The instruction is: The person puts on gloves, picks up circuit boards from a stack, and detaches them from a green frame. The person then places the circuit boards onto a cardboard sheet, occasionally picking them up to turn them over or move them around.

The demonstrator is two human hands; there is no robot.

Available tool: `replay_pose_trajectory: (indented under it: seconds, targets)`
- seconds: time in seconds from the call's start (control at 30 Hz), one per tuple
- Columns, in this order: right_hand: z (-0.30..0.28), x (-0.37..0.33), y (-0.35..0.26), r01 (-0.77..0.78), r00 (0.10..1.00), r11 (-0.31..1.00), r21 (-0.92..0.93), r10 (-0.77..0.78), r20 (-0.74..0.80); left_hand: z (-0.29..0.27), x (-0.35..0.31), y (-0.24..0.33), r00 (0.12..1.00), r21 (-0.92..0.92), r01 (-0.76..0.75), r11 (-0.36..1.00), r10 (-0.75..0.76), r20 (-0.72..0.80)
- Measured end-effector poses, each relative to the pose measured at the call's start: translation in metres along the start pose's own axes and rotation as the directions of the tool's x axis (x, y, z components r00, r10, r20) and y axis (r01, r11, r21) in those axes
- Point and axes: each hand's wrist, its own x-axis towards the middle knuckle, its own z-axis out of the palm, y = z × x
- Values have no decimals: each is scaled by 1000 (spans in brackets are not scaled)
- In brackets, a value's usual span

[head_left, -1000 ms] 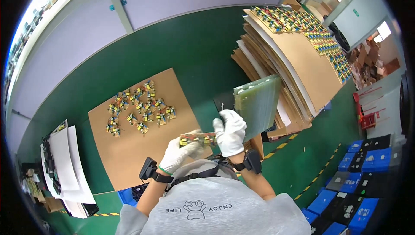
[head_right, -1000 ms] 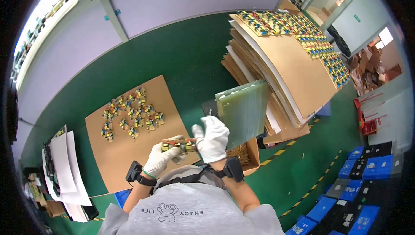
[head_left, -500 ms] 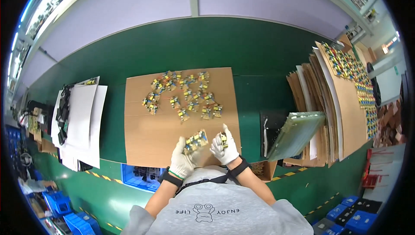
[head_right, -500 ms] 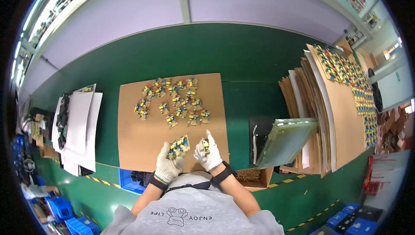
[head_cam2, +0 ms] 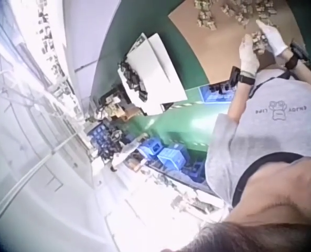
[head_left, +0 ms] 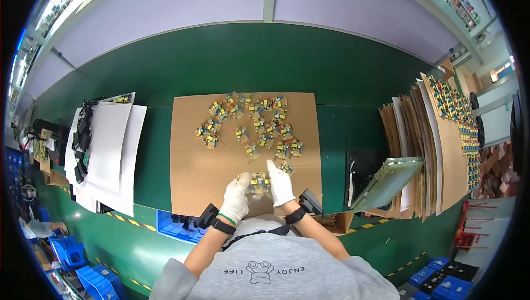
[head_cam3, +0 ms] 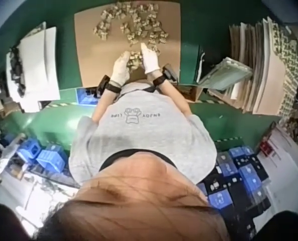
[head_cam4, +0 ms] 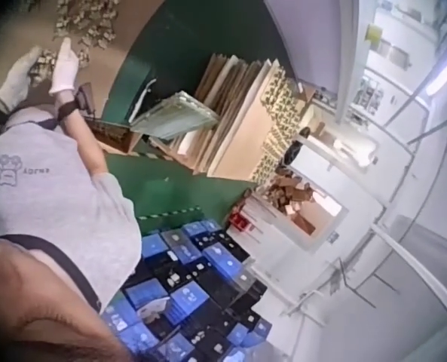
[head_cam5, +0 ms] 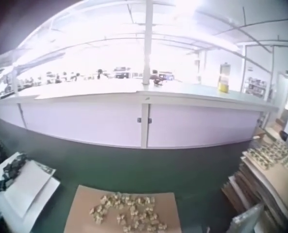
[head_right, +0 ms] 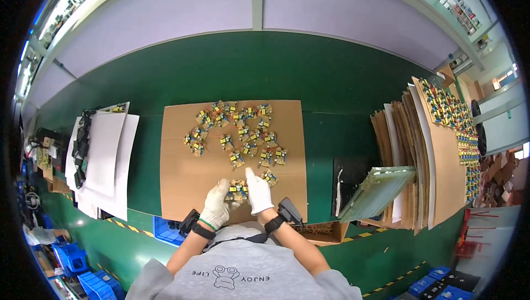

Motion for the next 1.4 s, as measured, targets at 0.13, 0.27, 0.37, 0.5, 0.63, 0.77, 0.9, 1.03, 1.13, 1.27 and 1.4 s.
replay_pose_trajectory:
  seconds: [0.13,0.27,0.37,0.5,0.63,0.77,0.9,1.03,1.13,1.27,1.4]
  targets:
    - [14,-3,-8,-19,999,1000,13,18,44,-10,-1,15,990,-305,118,945,-136,-39]
    - [15,-4,-7,116,989,834,-539,-44,144,-36,0,25,989,-108,-108,988,95,-115]
    - [20,-6,-4,228,909,650,-725,-409,-81,-59,6,18,978,97,-180,979,188,-89]
    - [34,-14,-14,-96,994,995,-11,95,-60,-61,17,1,950,338,-262,904,302,-72]
    - [52,-19,-37,8,1000,1000,4,-8,-3,-32,16,1,942,308,-195,931,266,-205]
    - [55,-18,-38,-64,998,998,-18,65,27,-22,7,28,979,-66,137,988,-145,-142]
    - [48,-14,-9,15,997,961,277,5,-71,-33,12,29,992,123,40,992,-25,-121]
    - [-7,-2,22,-255,941,933,252,299,-156,-49,42,19,737,901,-388,195,652,177]
    - [-47,22,36,-78,874,757,-648,-262,-410,-63,63,30,562,918,-303,-257,729,390]
    - [-75,31,49,-287,788,713,-640,-204,-580,-70,69,44,532,945,-312,-94,807,256]
    - [-71,21,55,-351,789,759,-548,-75,-610,-73,49,40,513,973,-144,-179,828,228]
